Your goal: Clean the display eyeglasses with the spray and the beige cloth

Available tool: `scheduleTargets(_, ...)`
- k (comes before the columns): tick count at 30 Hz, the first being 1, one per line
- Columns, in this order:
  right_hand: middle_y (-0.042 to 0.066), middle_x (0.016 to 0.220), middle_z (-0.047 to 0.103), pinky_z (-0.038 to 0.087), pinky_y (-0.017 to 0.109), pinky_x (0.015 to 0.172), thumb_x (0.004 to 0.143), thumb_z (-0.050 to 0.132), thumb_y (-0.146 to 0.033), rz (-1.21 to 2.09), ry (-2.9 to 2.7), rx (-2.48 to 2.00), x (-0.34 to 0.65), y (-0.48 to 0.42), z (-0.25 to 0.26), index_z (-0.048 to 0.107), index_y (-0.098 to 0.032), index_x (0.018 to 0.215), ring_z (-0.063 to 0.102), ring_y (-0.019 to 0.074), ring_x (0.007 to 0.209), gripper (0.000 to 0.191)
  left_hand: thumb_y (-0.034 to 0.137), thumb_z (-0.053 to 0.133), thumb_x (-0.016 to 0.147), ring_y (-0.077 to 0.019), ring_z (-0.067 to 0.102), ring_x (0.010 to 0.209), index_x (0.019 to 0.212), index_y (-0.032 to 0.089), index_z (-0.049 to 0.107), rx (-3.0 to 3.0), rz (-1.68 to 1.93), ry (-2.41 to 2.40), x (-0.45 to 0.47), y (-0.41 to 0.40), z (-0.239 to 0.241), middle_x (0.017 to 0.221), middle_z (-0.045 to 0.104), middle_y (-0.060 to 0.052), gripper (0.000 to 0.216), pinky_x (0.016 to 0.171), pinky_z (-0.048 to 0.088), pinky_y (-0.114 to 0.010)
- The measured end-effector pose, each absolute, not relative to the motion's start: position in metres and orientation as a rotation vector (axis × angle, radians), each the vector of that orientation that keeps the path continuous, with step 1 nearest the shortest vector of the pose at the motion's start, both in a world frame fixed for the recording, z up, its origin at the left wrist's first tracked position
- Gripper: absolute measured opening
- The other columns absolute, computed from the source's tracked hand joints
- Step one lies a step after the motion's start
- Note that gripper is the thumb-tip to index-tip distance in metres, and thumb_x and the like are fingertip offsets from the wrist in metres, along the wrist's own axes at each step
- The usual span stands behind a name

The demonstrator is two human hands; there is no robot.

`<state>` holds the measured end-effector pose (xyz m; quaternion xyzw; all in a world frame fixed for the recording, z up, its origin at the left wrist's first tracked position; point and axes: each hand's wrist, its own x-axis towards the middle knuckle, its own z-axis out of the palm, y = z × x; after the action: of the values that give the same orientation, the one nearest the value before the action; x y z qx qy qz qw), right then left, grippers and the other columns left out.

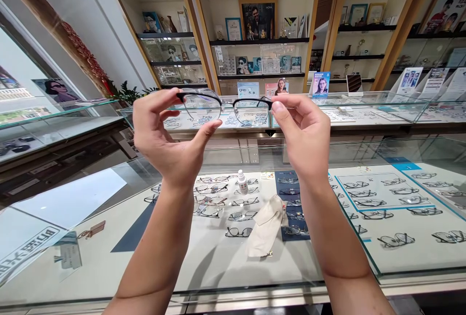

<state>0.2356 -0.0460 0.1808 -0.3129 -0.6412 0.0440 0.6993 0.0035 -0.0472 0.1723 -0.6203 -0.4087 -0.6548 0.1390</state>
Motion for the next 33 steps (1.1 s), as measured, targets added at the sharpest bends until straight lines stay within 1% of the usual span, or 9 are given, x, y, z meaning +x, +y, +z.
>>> scheduleTargets(3,0.006,0.119,0.081,0.069,0.043,0.091,0.109,0.064,-0.049,0.105,-1.428,-0.681,0.237,-0.044,0.179,0.078,-0.031,0.119,0.08,0.0236,0.105,0.025,0.072,0.081,0.093,-0.038,0.06,0.149,0.147,0.033,0.06,-1.795,-1.94,-1.068,0.003,-0.044,0.171,0.156,0.065,-0.007,0.07,0.113,0.059,-0.064)
scheduleTargets(6,0.004,0.115,0.081,0.069,0.042,0.091,0.107,0.069,-0.05,0.158,-1.418,-0.603,0.239,-0.041,0.178,0.079,-0.031,0.115,0.079,0.0226,0.103,0.023,0.066,0.087,0.091,-0.0372,0.063,0.145,0.149,0.032,0.061,-1.793,-1.996,-0.871,0.001,-0.036,0.17,0.152,0.068,-0.007,0.072,0.113,0.059,-0.06)
scheduleTargets(11,0.003,0.114,0.08,0.069,0.04,0.091,0.103,0.077,-0.05,0.259,-1.396,-0.527,0.241,-0.038,0.178,0.079,-0.032,0.109,0.078,0.0202,0.097,0.019,0.056,0.095,0.087,-0.0334,0.067,0.135,0.139,0.033,0.071,-1.802,-2.029,-0.659,0.0,-0.028,0.171,0.138,0.073,-0.006,0.062,0.108,0.062,-0.052)
scheduleTargets(14,0.003,0.113,0.08,0.069,0.039,0.091,0.103,0.079,-0.047,0.309,-1.39,-0.512,0.241,-0.038,0.179,0.079,-0.032,0.107,0.078,0.0187,0.092,0.017,0.053,0.098,0.084,-0.0327,0.068,0.134,0.139,0.032,0.072,-1.795,-2.046,-0.643,0.001,-0.029,0.172,0.137,0.073,-0.007,0.064,0.107,0.062,-0.05)
scheduleTargets(20,0.002,0.112,0.078,0.07,0.037,0.089,0.102,0.079,-0.047,0.377,-1.401,-0.506,0.242,-0.039,0.18,0.078,-0.031,0.109,0.078,0.0183,0.095,0.018,0.055,0.101,0.079,-0.0356,0.063,0.145,0.142,0.031,0.071,-1.883,-2.129,-0.626,0.0,-0.025,0.169,0.143,0.07,-0.009,0.074,0.114,0.06,-0.051)
scheduleTargets(24,0.003,0.111,0.077,0.07,0.037,0.088,0.101,0.08,-0.047,0.418,-1.393,-0.503,0.244,-0.039,0.18,0.078,-0.031,0.109,0.077,0.019,0.096,0.018,0.058,0.099,0.08,-0.0367,0.054,0.155,0.144,0.033,0.07,-1.988,-2.221,-0.579,-0.002,-0.023,0.166,0.148,0.068,-0.006,0.074,0.117,0.06,-0.052)
scheduleTargets(26,0.002,0.111,0.077,0.07,0.037,0.088,0.099,0.081,-0.047,0.442,-1.377,-0.505,0.244,-0.04,0.18,0.078,-0.031,0.109,0.076,0.0193,0.097,0.019,0.054,0.099,0.082,-0.0364,0.056,0.153,0.144,0.035,0.071,-1.998,-2.24,-0.561,-0.002,-0.024,0.167,0.147,0.069,-0.004,0.07,0.12,0.059,-0.054)
scheduleTargets(29,0.003,0.111,0.076,0.07,0.038,0.088,0.099,0.082,-0.047,0.466,-1.377,-0.509,0.245,-0.04,0.18,0.078,-0.032,0.11,0.076,0.0196,0.098,0.019,0.048,0.101,0.082,-0.0357,0.063,0.144,0.142,0.035,0.074,-1.957,-2.217,-0.57,0.0,-0.027,0.168,0.142,0.072,-0.004,0.067,0.121,0.058,-0.058)
scheduleTargets(33,0.003,0.111,0.076,0.07,0.038,0.087,0.099,0.082,-0.048,0.475,-1.368,-0.509,0.246,-0.04,0.179,0.078,-0.032,0.11,0.076,0.0198,0.099,0.02,0.045,0.101,0.082,-0.033,0.066,0.14,0.141,0.035,0.073,-1.909,-2.157,-0.618,0.002,-0.028,0.17,0.138,0.074,-0.004,0.066,0.116,0.062,-0.056)
